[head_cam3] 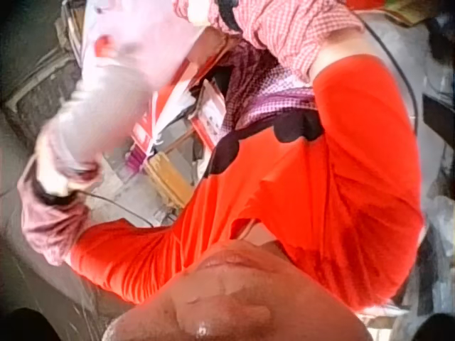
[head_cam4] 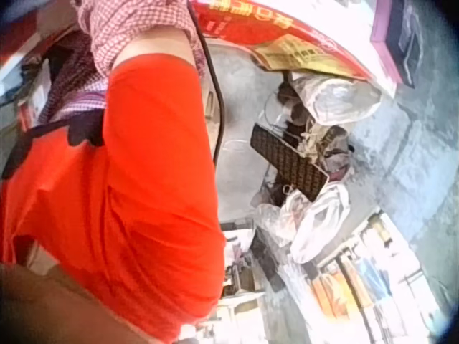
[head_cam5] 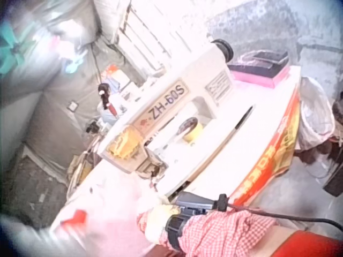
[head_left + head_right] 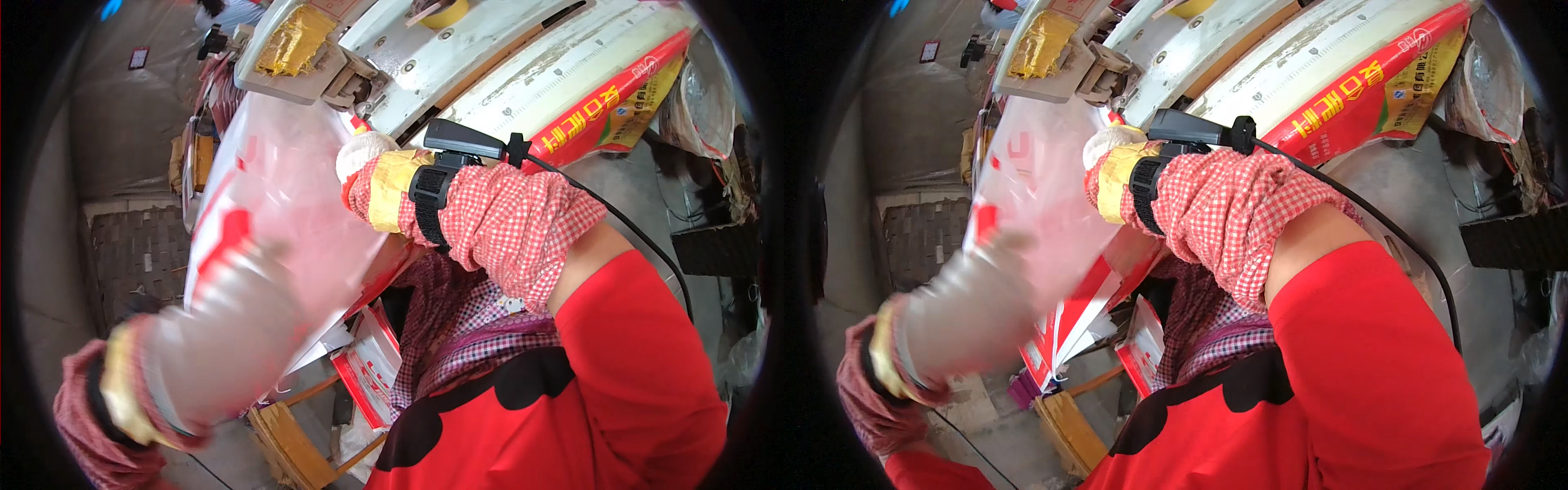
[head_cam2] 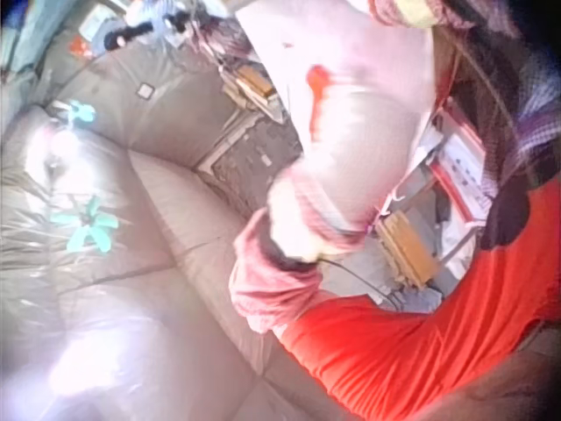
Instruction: The recorder is using an industrial sewing machine to stitch and process large plastic fertilizer bags.
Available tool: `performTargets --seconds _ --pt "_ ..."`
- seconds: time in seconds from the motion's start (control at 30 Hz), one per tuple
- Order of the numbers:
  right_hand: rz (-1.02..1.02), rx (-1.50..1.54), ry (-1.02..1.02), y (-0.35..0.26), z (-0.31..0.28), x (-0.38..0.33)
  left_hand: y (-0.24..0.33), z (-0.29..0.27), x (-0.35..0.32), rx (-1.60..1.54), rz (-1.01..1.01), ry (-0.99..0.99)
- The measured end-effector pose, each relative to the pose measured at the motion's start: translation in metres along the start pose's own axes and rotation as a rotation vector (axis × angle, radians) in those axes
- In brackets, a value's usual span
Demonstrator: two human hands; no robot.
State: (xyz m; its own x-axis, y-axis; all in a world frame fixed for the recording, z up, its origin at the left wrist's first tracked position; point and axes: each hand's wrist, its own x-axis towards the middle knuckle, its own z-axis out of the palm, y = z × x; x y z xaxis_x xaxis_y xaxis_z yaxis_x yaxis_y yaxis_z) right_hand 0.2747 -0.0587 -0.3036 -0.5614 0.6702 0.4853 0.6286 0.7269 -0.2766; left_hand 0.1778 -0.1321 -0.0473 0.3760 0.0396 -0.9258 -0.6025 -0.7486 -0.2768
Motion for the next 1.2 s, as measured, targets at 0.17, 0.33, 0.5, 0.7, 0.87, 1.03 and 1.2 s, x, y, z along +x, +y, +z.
performTargets --seconds 0.17,0.33,0.5,0.7,0.87,1.03,1.2 --pt "0.814 -0.244 -0.062 0.002 0.007 -0.005 0.044 0.003 0.068 -0.200 0.183 0.258" --pt "0.856 -0.239 -0.012 0.014 0.007 -0.003 0.015 -0.008 0.071 -0.336 0.115 0.252" --pt "0.897 -0.215 0.036 0.012 0.003 -0.006 0.026 -0.006 0.070 -0.263 0.202 0.296" --pt "0.983 -0.209 0.107 0.013 -0.001 -0.013 -0.008 0.010 0.077 -0.323 0.112 0.531" --pt "1.074 -0.236 0.177 0.011 -0.007 -0.010 -0.071 0.029 0.073 -0.645 0.228 0.520" --pt "1.146 -0.310 0.237 -0.006 -0.004 -0.003 -0.154 0.041 0.041 -0.334 0.045 0.955" --pt "1.271 -0.409 0.217 -0.020 0.013 -0.014 -0.133 0.048 0.025 -0.658 0.225 0.619"
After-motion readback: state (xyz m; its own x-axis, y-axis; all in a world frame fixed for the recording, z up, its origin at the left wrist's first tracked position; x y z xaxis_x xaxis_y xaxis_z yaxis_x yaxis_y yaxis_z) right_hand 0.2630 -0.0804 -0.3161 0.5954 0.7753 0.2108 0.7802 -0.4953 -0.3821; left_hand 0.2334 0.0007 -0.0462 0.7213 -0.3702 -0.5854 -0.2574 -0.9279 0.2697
